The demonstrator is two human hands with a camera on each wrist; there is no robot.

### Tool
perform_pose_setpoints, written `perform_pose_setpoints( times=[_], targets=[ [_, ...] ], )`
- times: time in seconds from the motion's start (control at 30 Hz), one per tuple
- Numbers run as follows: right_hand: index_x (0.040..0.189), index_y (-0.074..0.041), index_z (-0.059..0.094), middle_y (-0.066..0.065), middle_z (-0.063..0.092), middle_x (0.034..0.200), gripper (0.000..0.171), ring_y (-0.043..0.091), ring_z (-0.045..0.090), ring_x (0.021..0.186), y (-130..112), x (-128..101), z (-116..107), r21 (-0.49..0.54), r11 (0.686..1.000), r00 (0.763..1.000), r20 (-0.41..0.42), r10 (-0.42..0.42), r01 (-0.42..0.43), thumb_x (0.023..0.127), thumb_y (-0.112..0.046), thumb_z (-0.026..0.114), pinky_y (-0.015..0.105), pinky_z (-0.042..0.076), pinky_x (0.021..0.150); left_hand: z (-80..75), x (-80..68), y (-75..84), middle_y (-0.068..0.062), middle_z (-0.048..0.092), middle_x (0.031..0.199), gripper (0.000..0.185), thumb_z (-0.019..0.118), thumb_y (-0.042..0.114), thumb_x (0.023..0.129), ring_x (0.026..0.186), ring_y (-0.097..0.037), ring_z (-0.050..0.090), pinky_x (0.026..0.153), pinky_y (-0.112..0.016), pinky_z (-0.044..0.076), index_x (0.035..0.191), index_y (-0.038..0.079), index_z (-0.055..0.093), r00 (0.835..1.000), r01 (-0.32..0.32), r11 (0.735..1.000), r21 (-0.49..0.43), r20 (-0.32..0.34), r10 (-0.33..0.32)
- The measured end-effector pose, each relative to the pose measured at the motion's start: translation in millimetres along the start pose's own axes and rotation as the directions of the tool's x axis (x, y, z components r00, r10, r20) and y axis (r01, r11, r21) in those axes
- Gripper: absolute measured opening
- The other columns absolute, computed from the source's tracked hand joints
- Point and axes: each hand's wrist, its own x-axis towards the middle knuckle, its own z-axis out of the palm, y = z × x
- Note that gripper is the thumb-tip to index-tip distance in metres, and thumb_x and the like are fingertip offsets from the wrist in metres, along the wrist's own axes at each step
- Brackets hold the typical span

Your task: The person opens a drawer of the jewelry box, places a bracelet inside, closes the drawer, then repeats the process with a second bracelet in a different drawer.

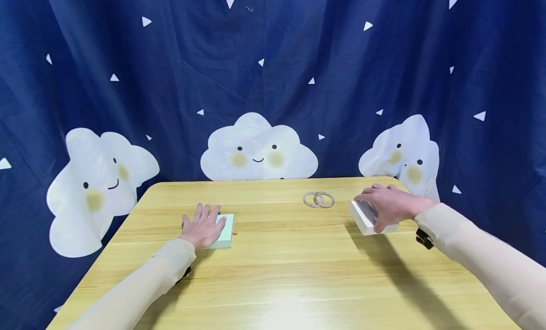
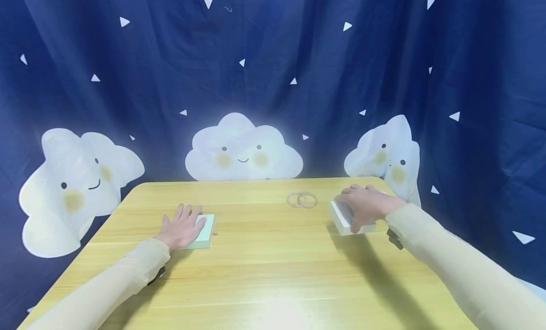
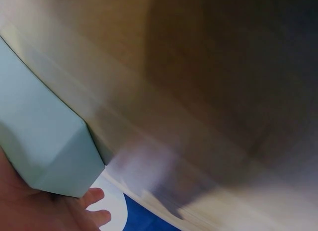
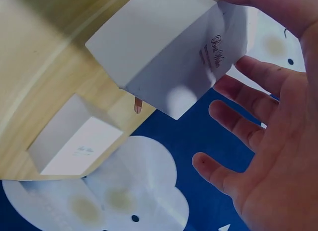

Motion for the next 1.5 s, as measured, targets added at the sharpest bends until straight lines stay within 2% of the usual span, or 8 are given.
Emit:
perform_pose_setpoints(
  times=[0.67,1.07,1.37,1.5],
  targets=[
    [0.132,-0.02,0.063,-0.004,0.062,0.112,0.08,0.015,0.051,0.098,-38,47,-18,-0.051,0.996,0.997,0.043,-0.069,0.071,0.06,-0.041,0.089,0.045,0.047,0.081,-6.2,-2.2,1.8,-0.028,0.018,0.164,0.071,0.02,0.057,0.105,0.153,-0.049,0.002,0.107,-0.083,0.0,0.161,0.013,0.023,1.0,0.004,1.0,0.011,-0.006,-0.004],
    [0.135,-0.021,0.063,-0.007,0.061,0.103,0.085,0.013,0.051,0.095,-57,74,-17,-0.074,0.992,0.992,0.078,-0.096,0.101,0.058,-0.048,0.089,0.042,0.044,0.078,-8.2,-6.3,2.7,-0.027,0.019,0.164,0.068,0.021,0.055,0.106,0.153,-0.048,0.002,0.107,-0.083,0.001,0.161,0.015,0.024,1.0,0.018,1.0,0.015,0.004,-0.018],
    [0.131,-0.022,0.064,-0.006,0.062,0.105,0.081,0.014,0.049,0.096,-71,92,-15,-0.06,0.993,0.988,0.122,-0.096,0.104,0.059,-0.049,0.089,0.04,0.043,0.08,-5.8,-4.7,4.5,-0.026,0.018,0.165,0.069,0.02,0.055,0.106,0.153,-0.048,0.001,0.107,-0.083,-0.001,0.162,0.016,0.022,1.0,0.018,1.0,0.007,0.012,-0.018],
    [0.134,-0.022,0.063,-0.005,0.062,0.106,0.083,0.014,0.049,0.096,-77,100,-14,-0.05,0.992,0.985,0.138,-0.106,0.114,0.06,-0.047,0.089,0.04,0.042,0.08,-6.6,-5.8,6.4,-0.026,0.018,0.165,0.068,0.021,0.054,0.106,0.153,-0.048,0.001,0.108,-0.083,0.0,0.162,0.015,0.023,1.0,0.019,1.0,0.011,0.008,-0.019]
  ],
)
